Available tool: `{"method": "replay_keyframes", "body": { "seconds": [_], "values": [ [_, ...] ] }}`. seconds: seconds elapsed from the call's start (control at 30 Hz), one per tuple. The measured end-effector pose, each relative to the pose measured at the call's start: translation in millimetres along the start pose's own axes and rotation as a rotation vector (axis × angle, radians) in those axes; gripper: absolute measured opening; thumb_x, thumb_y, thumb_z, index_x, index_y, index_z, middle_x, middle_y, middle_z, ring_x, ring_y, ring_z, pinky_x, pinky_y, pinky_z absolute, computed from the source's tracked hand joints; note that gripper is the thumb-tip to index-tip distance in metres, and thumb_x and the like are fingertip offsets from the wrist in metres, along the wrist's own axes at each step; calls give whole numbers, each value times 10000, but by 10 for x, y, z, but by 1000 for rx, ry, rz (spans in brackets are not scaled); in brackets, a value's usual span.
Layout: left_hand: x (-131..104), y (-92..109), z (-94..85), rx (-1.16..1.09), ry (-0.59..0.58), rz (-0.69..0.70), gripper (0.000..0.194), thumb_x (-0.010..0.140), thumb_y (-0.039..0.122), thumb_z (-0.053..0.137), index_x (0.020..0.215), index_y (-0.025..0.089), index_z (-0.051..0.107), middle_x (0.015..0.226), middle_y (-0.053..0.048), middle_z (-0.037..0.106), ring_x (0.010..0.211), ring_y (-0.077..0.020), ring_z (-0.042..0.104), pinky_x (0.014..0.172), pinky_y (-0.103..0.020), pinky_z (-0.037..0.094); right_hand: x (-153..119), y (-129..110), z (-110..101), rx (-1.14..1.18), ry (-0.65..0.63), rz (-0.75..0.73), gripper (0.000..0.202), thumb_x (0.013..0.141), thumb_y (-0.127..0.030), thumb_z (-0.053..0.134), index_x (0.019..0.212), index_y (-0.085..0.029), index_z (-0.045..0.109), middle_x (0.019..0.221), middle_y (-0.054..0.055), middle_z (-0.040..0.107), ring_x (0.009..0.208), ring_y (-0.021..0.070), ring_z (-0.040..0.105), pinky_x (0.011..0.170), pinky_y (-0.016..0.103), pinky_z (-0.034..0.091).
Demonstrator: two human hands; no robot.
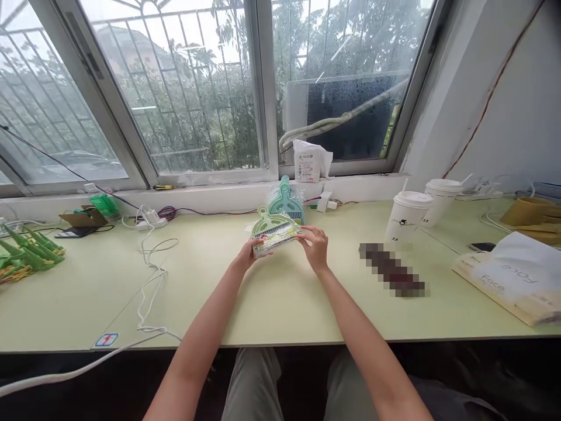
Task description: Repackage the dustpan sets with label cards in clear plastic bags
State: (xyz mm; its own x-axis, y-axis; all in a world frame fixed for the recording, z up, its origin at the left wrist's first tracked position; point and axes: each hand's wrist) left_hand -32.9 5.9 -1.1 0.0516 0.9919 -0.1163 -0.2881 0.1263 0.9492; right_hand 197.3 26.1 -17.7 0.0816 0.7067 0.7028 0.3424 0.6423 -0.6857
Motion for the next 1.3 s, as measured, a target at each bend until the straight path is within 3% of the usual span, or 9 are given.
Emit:
{"method": "replay_keyframes", "body": {
  "seconds": [0.17, 0.43, 0.6, 0.7, 0.77, 0.87, 1.07, 1.2, 1.3],
  "values": [
    [-24, -10, -58, 115, -136, -24, 512, 699, 295, 706, 1175, 184, 551, 967, -107, 687, 636, -190, 682, 559, -297, 575, 34, 95, 26, 94, -6, 56, 91, 780, -356, 687, 736, -296, 739, 994, 23, 711, 1002, 238, 549, 991, 436, 343],
    [-75, -55, 23, 209, -308, 0, 605, 688, 377, 756, 1209, 215, 495, 1028, -105, 670, 612, -180, 680, 548, -294, 572, -17, 217, 62, 145, 96, 178, 124, 726, -336, 688, 746, -214, 703, 1112, 94, 587, 1023, 221, 553, 931, 383, 436],
    [-90, -31, -37, 281, -316, 44, 655, 728, 436, 725, 1289, 255, 441, 1091, -119, 655, 598, -162, 669, 563, -296, 558, -45, 363, 113, 389, -3, 516, 562, 558, -306, 779, 1083, -202, 607, 973, 49, 662, 899, 198, 617, 844, 385, 488],
    [-102, -2, -43, 314, -332, 27, 652, 782, 600, 594, 1307, 247, 431, 1090, -136, 657, 659, -189, 685, 579, -295, 547, -18, 478, 125, 480, -107, 667, 533, 493, -330, 791, 973, -168, 626, 821, 24, 686, 777, 195, 631, 793, 380, 505],
    [-99, 1, -15, 352, -339, 61, 683, 784, 647, 550, 1316, 242, 412, 1115, -140, 651, 746, -216, 695, 623, -310, 548, 11, 518, 119, 492, -73, 667, 479, 482, -348, 785, 898, -176, 622, 818, 30, 694, 761, 193, 634, 775, 364, 511],
    [-33, -54, 34, 460, -224, 183, 709, 714, 579, 676, 1272, 217, 432, 1095, -119, 656, 789, -216, 684, 652, -305, 531, 37, 497, 111, 437, 9, 629, 473, 488, -390, 775, 873, -203, 574, 787, 34, 696, 719, 195, 634, 699, 344, 514],
    [238, -248, -32, 555, 155, 508, 423, 691, 542, 655, 844, 149, 612, 808, -47, 659, 769, -186, 595, 682, -287, 467, -19, 315, 156, 352, -46, 440, 461, 567, -514, 732, 826, -232, 475, 775, 49, 688, 699, 200, 633, 628, 309, 497],
    [305, -251, -132, 664, 270, 618, 297, 764, 452, 575, 823, 164, 625, 762, -27, 647, 733, -176, 557, 670, -279, 435, -83, 236, 203, 273, -111, 410, 419, 672, -540, 648, 883, -238, 449, 861, 66, 696, 705, 201, 644, 667, 339, 511],
    [376, -122, -356, 758, 410, 640, 243, 786, 387, 554, 865, 176, 644, 804, -38, 666, 762, -194, 570, 702, -292, 435, -116, 237, 236, 143, -187, 378, 399, 735, -497, 587, 1009, -232, 469, 1083, 105, 673, 860, 219, 657, 760, 372, 509]
  ]
}}
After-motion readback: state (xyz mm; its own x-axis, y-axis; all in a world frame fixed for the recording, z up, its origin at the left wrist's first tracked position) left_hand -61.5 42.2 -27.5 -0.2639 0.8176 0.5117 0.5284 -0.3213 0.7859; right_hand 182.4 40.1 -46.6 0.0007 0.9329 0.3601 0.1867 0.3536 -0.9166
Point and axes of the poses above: each hand's wrist, its own x-axis towards the middle knuckle, its own z-axis out of the palm, y = z × x
